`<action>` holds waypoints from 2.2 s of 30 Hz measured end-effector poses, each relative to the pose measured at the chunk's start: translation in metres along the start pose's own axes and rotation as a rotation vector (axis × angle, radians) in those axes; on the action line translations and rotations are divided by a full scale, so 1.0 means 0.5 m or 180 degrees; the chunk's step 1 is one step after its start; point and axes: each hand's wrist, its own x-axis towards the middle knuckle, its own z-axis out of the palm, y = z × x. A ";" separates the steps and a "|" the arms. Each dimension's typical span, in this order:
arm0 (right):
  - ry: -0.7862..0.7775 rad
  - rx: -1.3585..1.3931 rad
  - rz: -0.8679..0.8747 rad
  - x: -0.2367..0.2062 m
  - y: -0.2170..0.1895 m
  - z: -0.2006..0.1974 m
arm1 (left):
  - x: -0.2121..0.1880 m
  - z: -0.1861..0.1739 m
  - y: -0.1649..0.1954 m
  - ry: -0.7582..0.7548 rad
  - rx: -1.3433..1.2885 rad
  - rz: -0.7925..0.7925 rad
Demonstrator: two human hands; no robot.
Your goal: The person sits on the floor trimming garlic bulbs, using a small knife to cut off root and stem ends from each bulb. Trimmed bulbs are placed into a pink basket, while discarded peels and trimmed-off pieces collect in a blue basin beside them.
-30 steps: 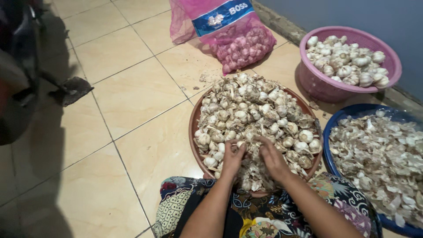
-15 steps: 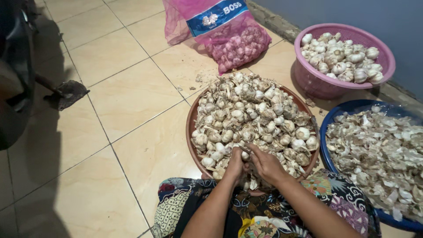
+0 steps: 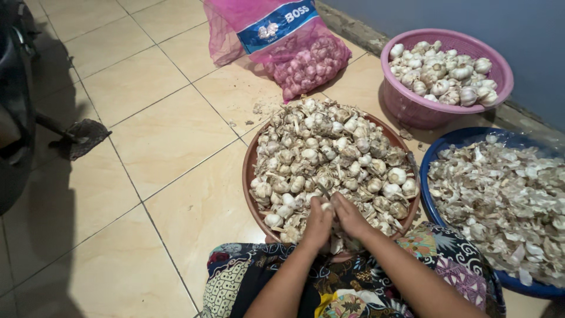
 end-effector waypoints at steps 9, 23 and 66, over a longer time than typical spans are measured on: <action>0.0123 0.0943 0.2037 0.023 -0.018 -0.073 | 0.027 -0.069 0.084 0.0262 -0.1711 -0.1172; 0.0043 0.0510 0.1129 -0.011 0.030 0.008 | 0.047 -0.019 -0.044 0.0492 -0.3220 -0.1151; 0.0078 0.0934 0.0691 -0.003 0.008 -0.032 | 0.034 -0.050 0.005 0.0310 -0.2236 -0.1160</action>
